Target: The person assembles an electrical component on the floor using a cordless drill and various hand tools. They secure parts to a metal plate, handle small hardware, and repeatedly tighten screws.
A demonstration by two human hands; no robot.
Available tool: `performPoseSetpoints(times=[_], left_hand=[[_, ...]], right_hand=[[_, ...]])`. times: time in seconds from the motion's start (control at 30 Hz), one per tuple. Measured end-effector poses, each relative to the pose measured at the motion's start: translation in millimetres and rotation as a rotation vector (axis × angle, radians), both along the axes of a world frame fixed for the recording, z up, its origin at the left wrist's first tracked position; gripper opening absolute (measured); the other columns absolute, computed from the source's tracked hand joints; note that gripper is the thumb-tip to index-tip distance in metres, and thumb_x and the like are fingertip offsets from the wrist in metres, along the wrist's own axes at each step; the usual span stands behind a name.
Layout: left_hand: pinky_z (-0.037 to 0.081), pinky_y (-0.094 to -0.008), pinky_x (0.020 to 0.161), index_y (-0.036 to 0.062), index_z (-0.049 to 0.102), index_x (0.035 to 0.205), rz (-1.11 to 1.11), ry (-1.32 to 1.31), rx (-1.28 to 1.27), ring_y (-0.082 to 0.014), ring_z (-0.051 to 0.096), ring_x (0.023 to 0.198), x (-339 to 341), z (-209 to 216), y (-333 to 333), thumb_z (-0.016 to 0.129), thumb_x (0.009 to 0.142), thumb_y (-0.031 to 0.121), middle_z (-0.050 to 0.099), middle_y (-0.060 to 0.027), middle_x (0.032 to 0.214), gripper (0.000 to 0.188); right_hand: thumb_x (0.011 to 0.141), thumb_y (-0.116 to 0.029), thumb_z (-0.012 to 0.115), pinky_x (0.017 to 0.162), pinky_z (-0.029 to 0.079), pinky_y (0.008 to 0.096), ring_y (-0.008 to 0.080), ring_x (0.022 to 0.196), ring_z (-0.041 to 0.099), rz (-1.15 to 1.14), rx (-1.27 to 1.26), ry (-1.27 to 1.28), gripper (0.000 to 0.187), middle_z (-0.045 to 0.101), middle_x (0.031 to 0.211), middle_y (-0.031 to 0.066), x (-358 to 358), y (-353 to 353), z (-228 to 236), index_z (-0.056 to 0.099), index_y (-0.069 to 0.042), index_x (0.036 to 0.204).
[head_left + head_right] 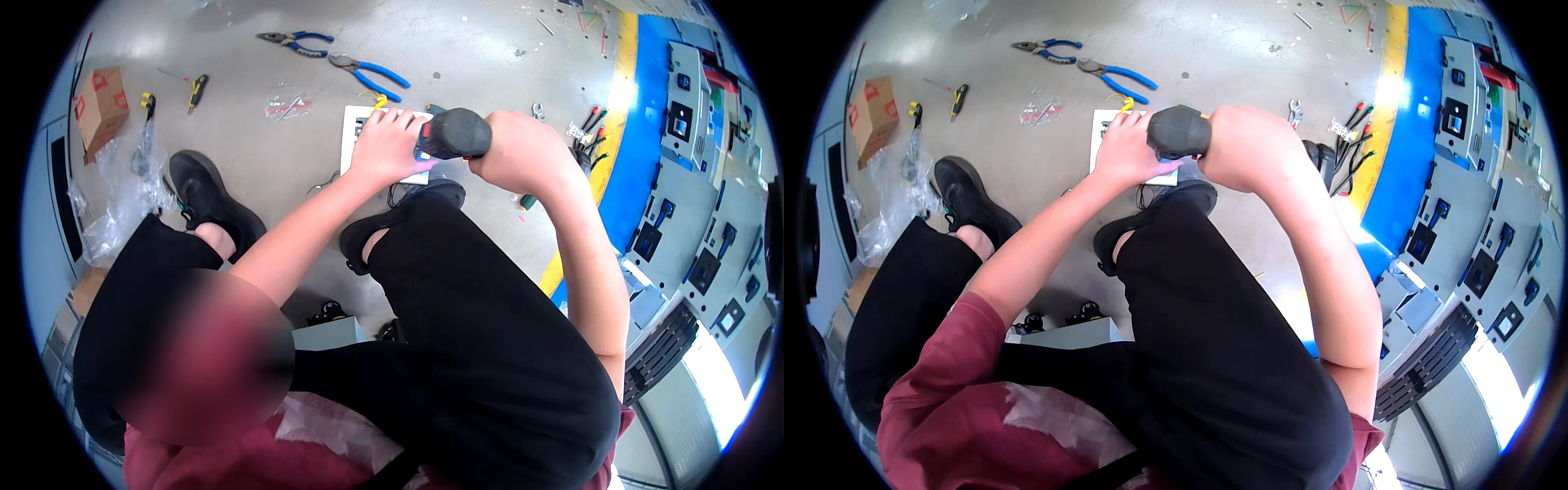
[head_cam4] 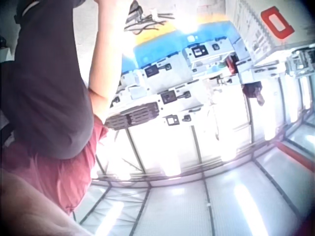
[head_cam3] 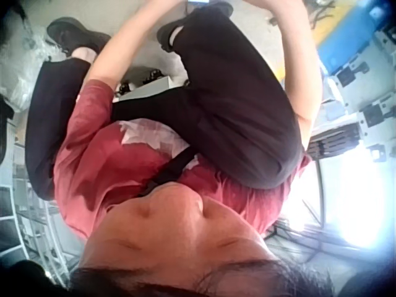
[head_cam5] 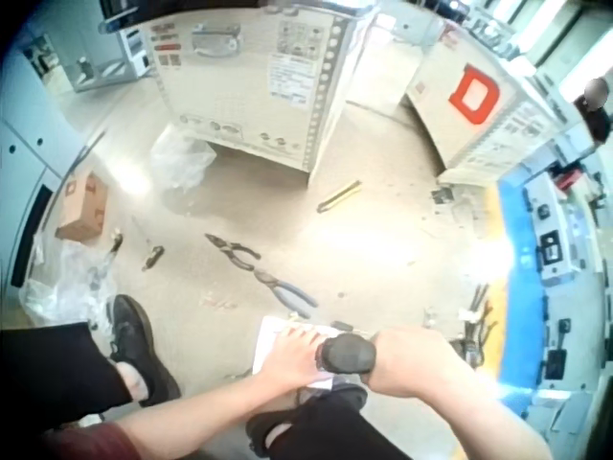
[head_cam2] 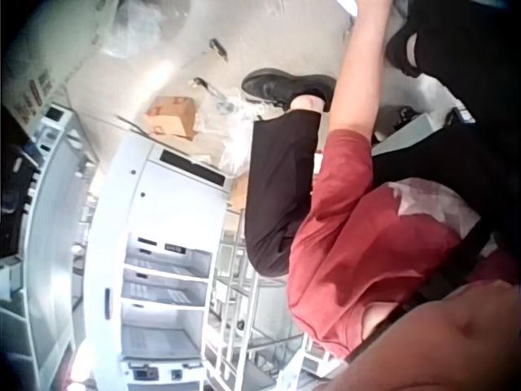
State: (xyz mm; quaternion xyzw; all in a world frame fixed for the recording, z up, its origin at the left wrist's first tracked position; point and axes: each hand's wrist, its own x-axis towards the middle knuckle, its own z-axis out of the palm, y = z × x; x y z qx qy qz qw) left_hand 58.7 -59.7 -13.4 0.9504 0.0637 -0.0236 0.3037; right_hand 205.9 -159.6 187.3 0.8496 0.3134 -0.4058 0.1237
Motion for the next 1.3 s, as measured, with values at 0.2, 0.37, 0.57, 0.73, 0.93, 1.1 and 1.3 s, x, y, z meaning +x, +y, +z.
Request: performPoseSetpoints(times=[0.2, 0.37, 0.57, 0.73, 0.93, 1.1, 1.3], left_hand=[[0.045, -0.041, 0.106, 0.0095, 0.072, 0.113, 0.011, -0.035, 0.019, -0.0261, 0.062, 0.112, 3.3, 4.0, -2.1, 0.087, 0.074, 0.057, 0.067, -0.0064, 0.112, 0.063], [0.044, -0.0425, 0.106, 0.0084, 0.072, 0.119, -0.022, -0.048, 0.037, -0.0267, 0.062, 0.115, 4.9, 1.9, -2.8, 0.087, 0.074, 0.056, 0.067, -0.0068, 0.116, 0.068], [0.044, -0.0468, 0.103, 0.0172, 0.064, 0.143, -0.106, 0.045, 0.122, -0.0302, 0.062, 0.117, 5.1, 0.7, -3.3, 0.088, 0.071, 0.053, 0.066, -0.0091, 0.124, 0.084], [0.04, -0.0499, 0.111, 0.0127, 0.058, 0.148, -0.224, 0.136, 0.105, -0.0345, 0.057, 0.126, 17.4, 18.3, -3.5, 0.087, 0.075, 0.042, 0.064, -0.0107, 0.127, 0.083], [0.035, -0.0495, 0.119, 0.0052, 0.06, 0.142, -0.214, 0.065, -0.284, -0.0369, 0.049, 0.139, -5.4, 40.2, -11.3, 0.086, 0.081, 0.041, 0.054, -0.0164, 0.146, 0.075], [0.042, -0.0418, 0.118, -0.0012, 0.051, 0.15, 0.421, 0.205, -1.168, -0.0262, 0.056, 0.136, -30.3, 65.7, -58.3, 0.073, 0.104, 0.035, 0.058, -0.0152, 0.149, 0.063], [0.055, -0.0306, 0.056, 0.0008, 0.062, 0.117, 0.628, 0.275, -1.22, -0.0185, 0.067, 0.058, -18.5, 108.4, 8.3, 0.068, 0.106, 0.037, 0.069, -0.0115, 0.078, 0.038]], right_hand=[[0.078, -0.021, 0.074, 0.085, 0.062, 0.0472, 0.0407, 0.091, 0.075, -0.007, 0.055, 0.001, 0.022, 0.076, 0.089, 0.0226, 4.1, -10.2, -4.2, 0.079, -0.004, 0.09], [0.076, -0.015, 0.07, 0.084, 0.062, 0.0487, 0.0406, 0.091, 0.076, -0.07, 0.104, 0.069, 0.022, 0.077, 0.09, 0.0227, 5.7, -24.3, 13.8, 0.08, -0.003, 0.093], [0.082, -0.018, 0.072, 0.088, 0.06, 0.0507, 0.042, 0.097, 0.074, -0.525, 0.305, -0.094, 0.027, 0.076, 0.094, 0.0218, 4.3, -82.3, 42.3, 0.079, -0.009, 0.107], [0.083, -0.014, 0.073, 0.091, 0.057, 0.0507, 0.0428, 0.104, 0.072, -0.631, 0.572, -0.266, 0.046, 0.077, 0.105, 0.022, -24.5, -154.9, -60.0, 0.07, -0.01, 0.128], [0.082, -0.007, 0.067, 0.115, 0.046, 0.0479, 0.047, 0.135, 0.057, -0.848, 0.718, -0.079, 0.079, 0.059, 0.141, 0.0343, -88.1, -150.0, -85.2, 0.041, 0.006, 0.156], [0.079, 0.011, 0.05, 0.129, 0.027, 0.0453, 0.0487, 0.156, 0.03, -0.673, 1.127, 0.367, 0.095, 0.037, 0.159, 0.0355, -120.4, -111.9, -70.1, 0.014, 0.006, 0.168], [0.096, 0.003, 0.049, 0.101, 0.055, 0.0369, 0.0252, 0.11, 0.072, -1.207, 0.987, 0.101, 0.03, 0.075, 0.116, 0.0181, -94.8, -116.8, -138.0, 0.068, 0.006, 0.119]])
